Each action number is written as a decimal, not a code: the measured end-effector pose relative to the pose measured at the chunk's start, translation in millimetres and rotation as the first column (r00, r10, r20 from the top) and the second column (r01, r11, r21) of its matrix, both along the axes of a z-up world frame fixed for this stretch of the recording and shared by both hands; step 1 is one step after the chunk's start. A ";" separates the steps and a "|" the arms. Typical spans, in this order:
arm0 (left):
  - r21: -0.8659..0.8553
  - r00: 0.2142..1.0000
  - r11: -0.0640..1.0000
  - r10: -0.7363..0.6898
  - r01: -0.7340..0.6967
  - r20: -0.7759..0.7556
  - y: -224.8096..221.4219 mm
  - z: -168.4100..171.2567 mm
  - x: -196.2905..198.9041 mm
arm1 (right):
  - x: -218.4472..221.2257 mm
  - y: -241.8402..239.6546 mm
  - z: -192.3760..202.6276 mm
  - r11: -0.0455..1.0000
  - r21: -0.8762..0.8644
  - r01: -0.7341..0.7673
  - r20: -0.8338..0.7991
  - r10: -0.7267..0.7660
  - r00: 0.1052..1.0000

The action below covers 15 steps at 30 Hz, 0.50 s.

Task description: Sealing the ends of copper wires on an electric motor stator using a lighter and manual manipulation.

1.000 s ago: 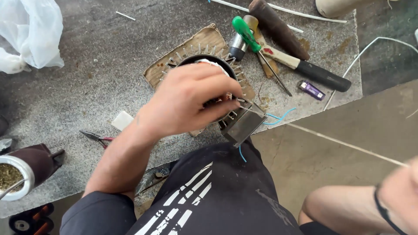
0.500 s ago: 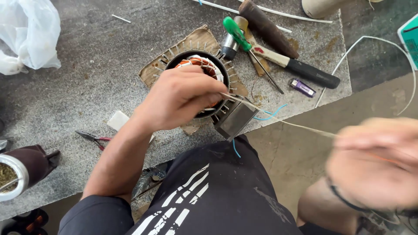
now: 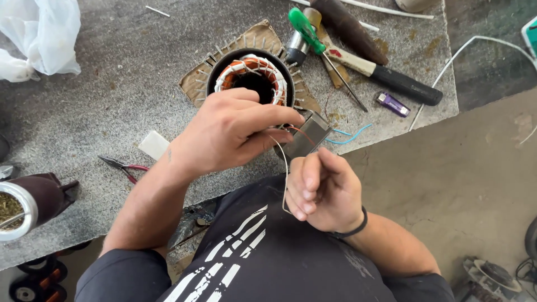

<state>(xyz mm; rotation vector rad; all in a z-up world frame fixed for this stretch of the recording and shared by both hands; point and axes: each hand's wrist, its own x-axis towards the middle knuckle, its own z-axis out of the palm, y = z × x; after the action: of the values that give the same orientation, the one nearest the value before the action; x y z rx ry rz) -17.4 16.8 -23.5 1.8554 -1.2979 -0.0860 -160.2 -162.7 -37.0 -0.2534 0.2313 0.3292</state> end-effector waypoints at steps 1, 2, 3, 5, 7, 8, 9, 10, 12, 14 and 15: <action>0.009 1.000 1.000 0.025 -0.026 0.017 0.0 -1.2 -1.2 | -0.2 2.1 -1.5 1.000 0.016 -0.014 0.012 0.014 1.000; 0.016 0.998 0.998 0.052 -0.052 0.036 -0.5 -2.4 -2.2 | 0.2 3.5 -2.9 0.999 0.030 -0.030 0.025 0.029 0.999; 0.017 0.998 0.999 0.047 -0.048 0.034 -1.7 -1.4 -2.8 | 0.8 4.1 -2.8 0.999 0.030 -0.025 0.023 0.025 0.999; 0.016 0.995 0.998 0.055 -0.057 0.084 -3.0 0.8 -4.1 | 2.1 5.9 -2.5 0.994 0.102 -0.047 0.113 0.036 0.993; -0.003 0.990 0.998 0.063 -0.063 0.127 -4.3 0.5 -5.4 | 2.4 6.6 -1.7 0.993 0.103 -0.052 0.110 0.041 0.993; -0.022 0.983 0.997 0.072 -0.069 0.171 -5.0 0.3 -5.6 | 3.0 6.9 -1.2 0.993 0.103 -0.058 0.107 0.047 0.993; -0.023 0.983 0.998 0.069 -0.066 0.171 -4.6 2.7 -4.1 | 6.5 5.7 3.0 0.993 0.103 -0.056 0.107 0.045 0.993; -0.018 0.986 0.997 0.075 -0.073 0.152 -3.8 4.8 -3.3 | 9.4 4.8 7.2 0.977 -0.213 0.003 0.125 0.024 0.992; -0.012 0.988 0.997 0.079 -0.078 0.130 -1.2 9.0 -0.8 | 13.7 -7.1 13.3 0.861 -0.504 0.069 0.146 0.006 0.989; 0.079 0.991 0.994 0.073 -0.082 0.108 3.7 13.9 2.6 | 18.2 -29.1 17.5 0.011 -0.828 0.561 0.559 0.109 0.822; 0.079 0.991 0.993 0.079 -0.088 0.109 4.5 13.5 5.0 | 13.1 -45.7 11.6 0.015 -0.827 0.562 0.559 0.114 0.821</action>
<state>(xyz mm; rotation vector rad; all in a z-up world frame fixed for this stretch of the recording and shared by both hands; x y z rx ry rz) -12.4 21.3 -10.0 2.0069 -1.3035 0.0031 -147.1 -208.3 -25.4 -1.7649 -0.0739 -0.3753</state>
